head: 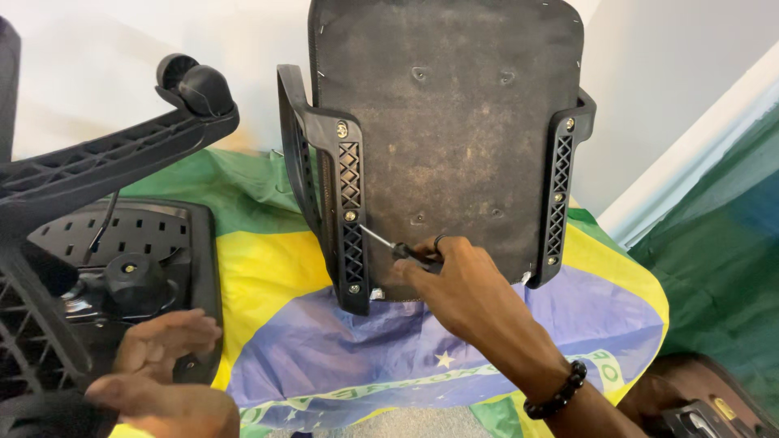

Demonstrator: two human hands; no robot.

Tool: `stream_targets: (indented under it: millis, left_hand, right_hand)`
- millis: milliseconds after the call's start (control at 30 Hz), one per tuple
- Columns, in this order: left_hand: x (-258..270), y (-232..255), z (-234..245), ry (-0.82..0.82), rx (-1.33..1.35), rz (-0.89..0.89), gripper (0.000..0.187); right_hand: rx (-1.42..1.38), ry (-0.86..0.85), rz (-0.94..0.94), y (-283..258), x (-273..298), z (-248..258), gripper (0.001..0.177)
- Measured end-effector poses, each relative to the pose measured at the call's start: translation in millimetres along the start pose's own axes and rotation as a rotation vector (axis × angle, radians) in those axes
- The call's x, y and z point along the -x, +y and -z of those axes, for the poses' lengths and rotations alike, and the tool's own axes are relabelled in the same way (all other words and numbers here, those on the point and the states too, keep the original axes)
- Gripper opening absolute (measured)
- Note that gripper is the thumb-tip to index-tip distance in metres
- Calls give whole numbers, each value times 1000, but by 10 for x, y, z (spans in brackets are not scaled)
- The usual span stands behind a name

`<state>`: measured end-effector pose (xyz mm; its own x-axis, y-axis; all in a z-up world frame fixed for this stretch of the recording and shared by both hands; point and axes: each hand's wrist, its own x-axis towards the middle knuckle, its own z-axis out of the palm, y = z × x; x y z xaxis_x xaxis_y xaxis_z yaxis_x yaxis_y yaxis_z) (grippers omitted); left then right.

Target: The person uses a screwdriver to tighten multiple screws on the underside of a black plastic chair seat, securing the seat to its frame. The person holds the seat steady with one hand while turning the screwdriver with the other.

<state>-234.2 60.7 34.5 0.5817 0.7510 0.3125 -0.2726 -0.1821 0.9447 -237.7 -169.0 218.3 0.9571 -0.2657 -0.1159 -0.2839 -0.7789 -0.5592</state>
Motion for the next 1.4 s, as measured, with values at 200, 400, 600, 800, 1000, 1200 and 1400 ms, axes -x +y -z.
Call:
stream_targets:
  millis: [200,400,600,800,1000,1200,1400]
  left_hand:
    - [-443,-364,-1495,9,134,-13,27]
    - [-617,-1398,-2733,39,227,706,50]
    - [-791,-1582,-2663,-686,250,575,56]
    - [-661,-1293,-2493,-786,405,571,59]
    - [-392,-1170,-2318,-770,441,230,67]
    - [-158,-917,-2233,-656,206,94,68]
    - [-121,-598,-2097,-688,58,173,64]
  right_hand:
    - [33,-5,42,-134,-76,59,44]
    - [-63,152,187,-102,-59,71,38]
    - [-102,197,171,7,-32,42,37]
    - [-64,222,211,-122,-71,-53,35]
    - [49,213,284,-205,-130,-126,33]
    - [319,148,428,-237,-99,-135,30]
    - [99,245,202,-393,-85,-187,31]
